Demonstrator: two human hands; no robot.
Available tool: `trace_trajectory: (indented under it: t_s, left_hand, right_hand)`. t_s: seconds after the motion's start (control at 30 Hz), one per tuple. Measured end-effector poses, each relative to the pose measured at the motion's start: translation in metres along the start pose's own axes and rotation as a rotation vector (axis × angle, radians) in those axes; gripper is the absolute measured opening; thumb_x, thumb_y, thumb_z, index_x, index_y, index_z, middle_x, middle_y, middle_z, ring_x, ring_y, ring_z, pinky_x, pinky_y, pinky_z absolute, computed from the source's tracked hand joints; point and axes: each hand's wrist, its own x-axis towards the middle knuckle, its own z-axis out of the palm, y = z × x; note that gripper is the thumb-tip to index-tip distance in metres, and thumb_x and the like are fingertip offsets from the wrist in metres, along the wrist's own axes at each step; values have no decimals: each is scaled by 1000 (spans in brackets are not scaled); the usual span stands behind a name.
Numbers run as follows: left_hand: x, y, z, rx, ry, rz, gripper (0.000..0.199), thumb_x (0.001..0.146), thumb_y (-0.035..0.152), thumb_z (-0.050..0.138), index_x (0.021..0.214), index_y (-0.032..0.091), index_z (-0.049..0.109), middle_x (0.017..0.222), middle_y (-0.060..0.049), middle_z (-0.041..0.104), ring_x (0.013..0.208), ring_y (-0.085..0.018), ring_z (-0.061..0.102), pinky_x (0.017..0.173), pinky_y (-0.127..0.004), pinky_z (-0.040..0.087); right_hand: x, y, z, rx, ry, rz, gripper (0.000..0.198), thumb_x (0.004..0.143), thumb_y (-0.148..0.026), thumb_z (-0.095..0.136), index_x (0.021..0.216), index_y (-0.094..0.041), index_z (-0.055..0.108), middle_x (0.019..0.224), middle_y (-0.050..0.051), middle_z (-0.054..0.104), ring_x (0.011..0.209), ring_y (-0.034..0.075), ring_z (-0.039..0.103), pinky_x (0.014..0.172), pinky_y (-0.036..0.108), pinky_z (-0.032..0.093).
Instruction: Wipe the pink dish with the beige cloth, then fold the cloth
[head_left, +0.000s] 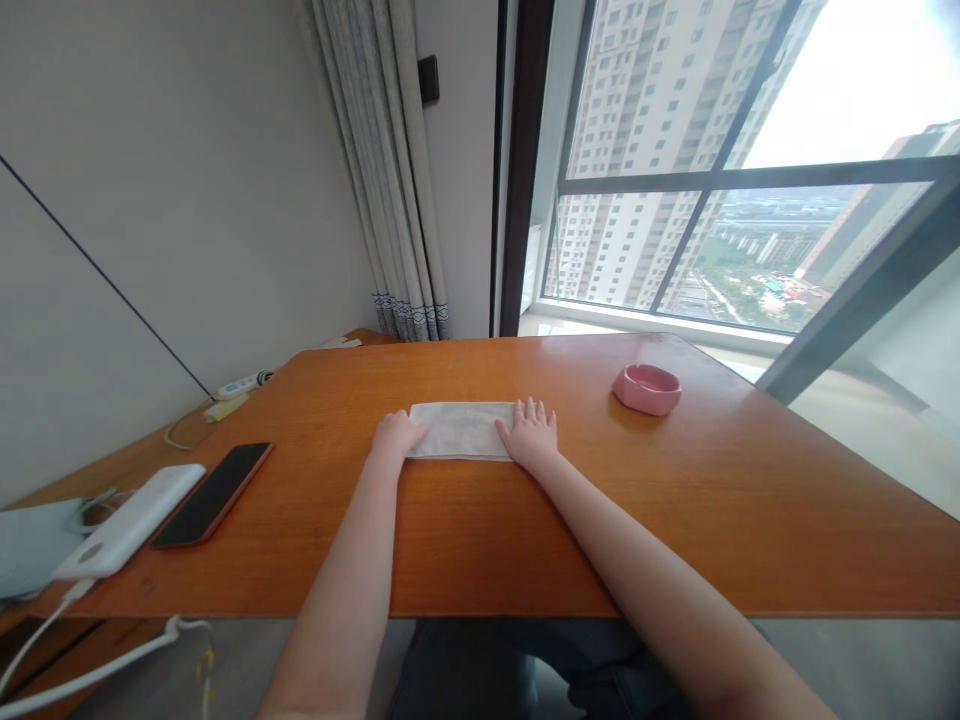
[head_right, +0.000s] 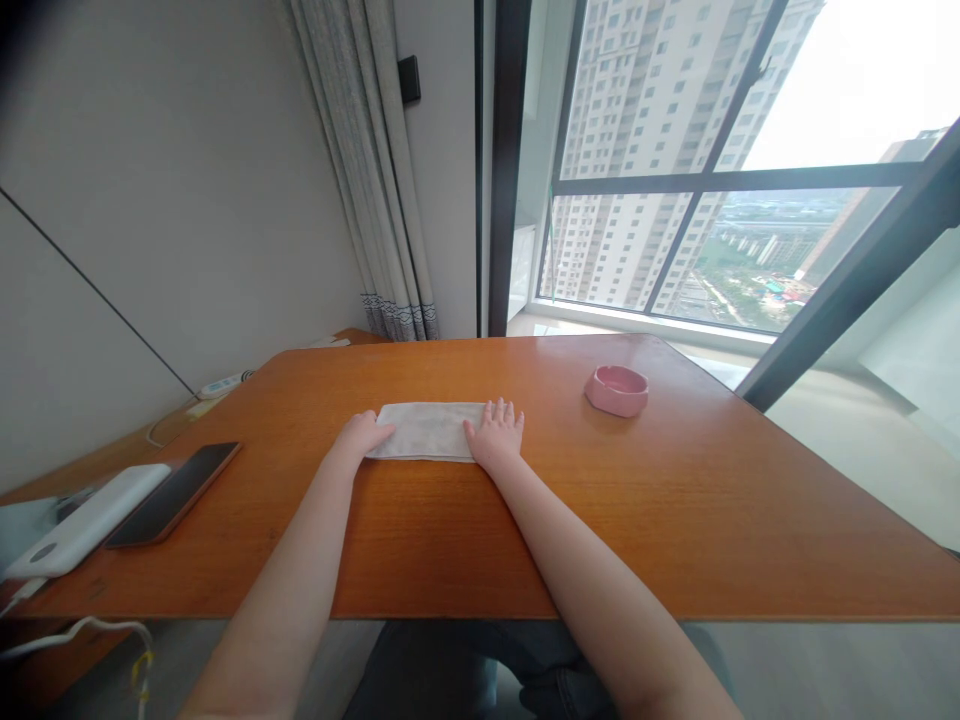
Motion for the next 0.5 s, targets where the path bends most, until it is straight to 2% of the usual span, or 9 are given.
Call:
trace_trajectory:
  t_s: [0.13,0.23,0.27,0.33,0.4,0.43,0.5]
  left_hand:
    - [6,-5,0,-135,-54,-4,52,75,37,55,122,18,44,113,-16,64,93,-28,65,74,-34,48]
    - [2,-1,-6,-191,-21,45,61,73,26,57,130,18,38,123,-16,59,102,-29,62,80,-35,47]
    - [-2,3,-10,-227,35,65,60,75,24,55,132,19,37,125,-16,58,105,-29,61,82,-35,47]
    - [-13,15,-15,-329,234,113,54,80,22,49,132,20,36,125,-13,58,109,-27,58,87,-35,45]
    - [-27,32,-15,-443,456,193,45,87,24,42,131,21,37,123,-11,58,110,-23,57,91,-33,44]
    - [-35,42,-12,-486,525,252,42,89,26,40,130,20,37,121,-10,58,110,-21,57,93,-32,43]
    - [-47,59,-2,-517,521,381,37,89,26,42,126,20,41,117,-9,59,107,-19,57,95,-30,43]
  right_hand:
    - [-8,-4,-4,-34,46,-69,71,92,-55,21,149,-13,20,157,11,12,144,30,5,114,49,1]
    - [-19,-11,-5,-36,-37,-93,70,92,-57,21,149,-18,20,157,9,10,144,33,4,113,54,2]
    - [-21,-14,-4,-24,-65,-77,71,91,-58,22,149,-18,21,157,9,11,143,35,5,112,57,3]
    - [-25,-22,-2,25,-56,-83,70,91,-60,23,149,-19,23,157,11,13,143,38,7,111,59,5]
    - [-24,-29,0,118,18,-190,66,93,-55,23,148,-20,26,156,10,18,143,35,11,112,55,9]
    - [-22,-31,1,181,54,-253,62,94,-51,23,147,-19,27,155,9,21,143,31,14,113,50,12]
    - [-16,-33,2,327,110,-322,55,95,-37,22,145,-16,31,152,8,29,141,22,23,114,38,20]
